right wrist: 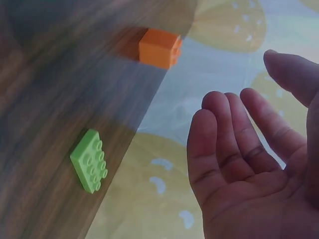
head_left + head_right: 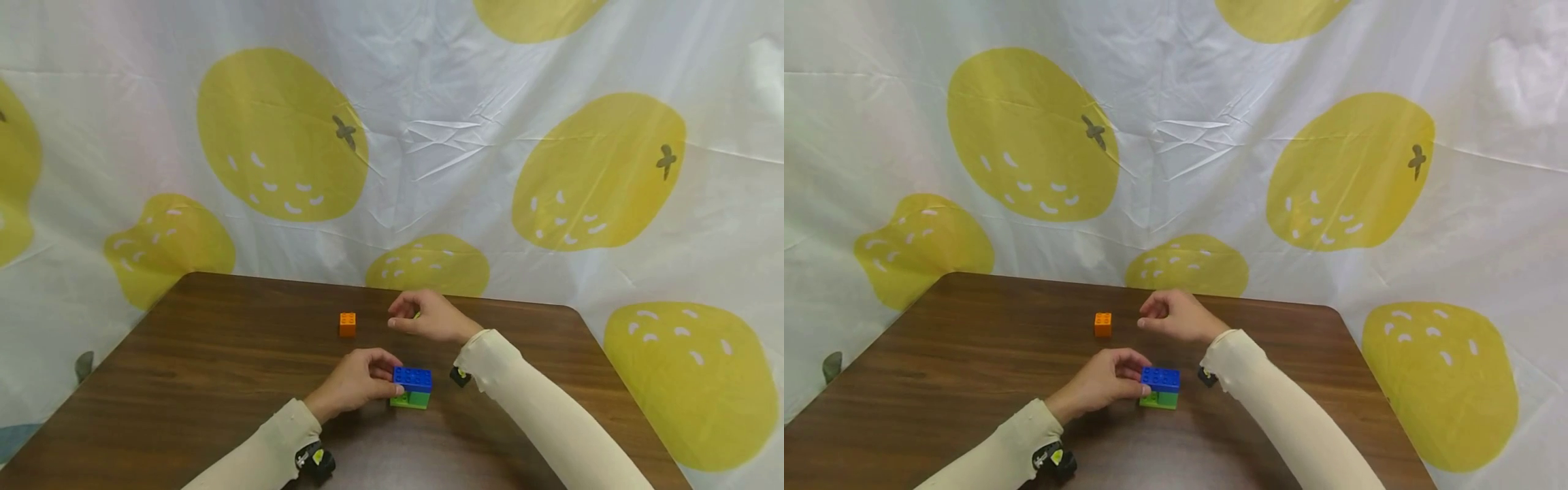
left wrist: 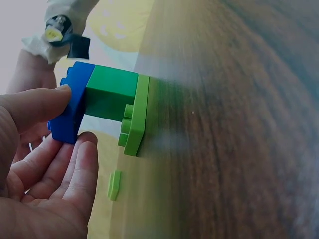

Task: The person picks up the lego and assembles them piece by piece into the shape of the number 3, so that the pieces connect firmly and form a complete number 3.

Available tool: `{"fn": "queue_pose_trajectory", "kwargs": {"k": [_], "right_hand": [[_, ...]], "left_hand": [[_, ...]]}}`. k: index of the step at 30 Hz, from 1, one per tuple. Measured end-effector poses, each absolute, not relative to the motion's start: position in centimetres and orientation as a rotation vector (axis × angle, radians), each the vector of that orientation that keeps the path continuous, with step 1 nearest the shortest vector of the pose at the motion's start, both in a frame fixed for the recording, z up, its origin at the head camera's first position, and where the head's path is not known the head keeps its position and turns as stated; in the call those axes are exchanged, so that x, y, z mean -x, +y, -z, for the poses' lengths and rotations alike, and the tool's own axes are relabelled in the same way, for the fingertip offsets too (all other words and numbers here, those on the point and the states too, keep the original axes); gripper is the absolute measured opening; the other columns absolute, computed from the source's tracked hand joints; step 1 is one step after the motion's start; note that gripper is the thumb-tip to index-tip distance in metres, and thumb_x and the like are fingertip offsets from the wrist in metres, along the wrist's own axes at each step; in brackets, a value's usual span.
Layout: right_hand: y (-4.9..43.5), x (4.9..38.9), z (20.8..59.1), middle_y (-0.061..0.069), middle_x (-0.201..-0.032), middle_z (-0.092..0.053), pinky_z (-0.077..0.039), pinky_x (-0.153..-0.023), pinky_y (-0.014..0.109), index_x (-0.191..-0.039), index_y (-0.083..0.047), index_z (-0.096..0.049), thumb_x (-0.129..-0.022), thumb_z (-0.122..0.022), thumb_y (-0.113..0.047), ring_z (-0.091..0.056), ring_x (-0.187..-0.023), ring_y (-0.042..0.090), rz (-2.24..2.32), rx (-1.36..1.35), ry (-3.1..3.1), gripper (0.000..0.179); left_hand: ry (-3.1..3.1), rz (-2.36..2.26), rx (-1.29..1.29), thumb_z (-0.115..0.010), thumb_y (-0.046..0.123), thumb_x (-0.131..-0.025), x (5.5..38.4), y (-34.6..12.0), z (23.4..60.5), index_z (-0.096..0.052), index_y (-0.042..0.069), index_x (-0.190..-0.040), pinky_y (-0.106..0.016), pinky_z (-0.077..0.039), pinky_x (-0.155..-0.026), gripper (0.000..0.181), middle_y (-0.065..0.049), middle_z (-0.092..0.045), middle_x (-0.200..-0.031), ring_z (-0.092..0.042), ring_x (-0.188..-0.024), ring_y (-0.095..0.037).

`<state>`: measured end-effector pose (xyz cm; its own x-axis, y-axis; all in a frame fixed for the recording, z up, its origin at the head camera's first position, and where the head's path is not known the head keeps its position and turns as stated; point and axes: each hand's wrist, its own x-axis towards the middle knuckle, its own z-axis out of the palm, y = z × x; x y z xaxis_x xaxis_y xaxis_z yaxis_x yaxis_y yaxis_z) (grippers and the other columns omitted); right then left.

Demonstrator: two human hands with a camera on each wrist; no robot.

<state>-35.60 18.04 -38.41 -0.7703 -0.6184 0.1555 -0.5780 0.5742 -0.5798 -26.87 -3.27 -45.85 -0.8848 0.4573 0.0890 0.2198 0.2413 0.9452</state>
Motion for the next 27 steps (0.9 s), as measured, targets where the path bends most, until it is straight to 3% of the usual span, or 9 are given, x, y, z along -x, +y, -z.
{"fn": "queue_pose_trajectory", "kwargs": {"k": [14, 23, 27], "right_hand": [[15.8, 38.6, 38.4, -0.005, -0.099, -0.075, -0.06, -0.08, 0.03, -0.125, -0.016, -0.072, -0.096, -0.078, -0.039, -0.069, -0.086, 0.012, 0.924, 1.046, 2.686, 0.037], [13.7, 40.6, 39.4, 0.001, -0.102, -0.076, -0.06, -0.082, 0.028, -0.129, -0.005, -0.071, -0.095, -0.081, -0.032, -0.07, -0.091, 0.012, 0.925, 1.103, 2.636, 0.045], [13.1, 41.4, 40.0, 0.001, -0.103, -0.076, -0.059, -0.083, 0.027, -0.129, -0.006, -0.071, -0.094, -0.081, -0.032, -0.069, -0.091, 0.011, 0.886, 1.083, 2.652, 0.044]], "left_hand": [[2.307, -1.686, -0.65, -0.089, 0.016, -0.084, 26.9, -3.3, 45.8, -0.074, 0.004, -0.116, -0.029, -0.061, -0.078, 0.037, -0.008, -0.077, -0.104, -0.072, -0.093, -0.016], [2.351, -1.649, -0.66, -0.09, 0.018, -0.084, 26.9, -3.3, 45.7, -0.074, 0.006, -0.115, -0.03, -0.062, -0.08, 0.037, -0.008, -0.077, -0.103, -0.072, -0.092, -0.016], [2.354, -1.637, -0.68, -0.09, 0.018, -0.084, 27.3, -3.2, 45.8, -0.074, 0.005, -0.115, -0.029, -0.061, -0.078, 0.037, -0.008, -0.077, -0.102, -0.072, -0.091, -0.016]]}}
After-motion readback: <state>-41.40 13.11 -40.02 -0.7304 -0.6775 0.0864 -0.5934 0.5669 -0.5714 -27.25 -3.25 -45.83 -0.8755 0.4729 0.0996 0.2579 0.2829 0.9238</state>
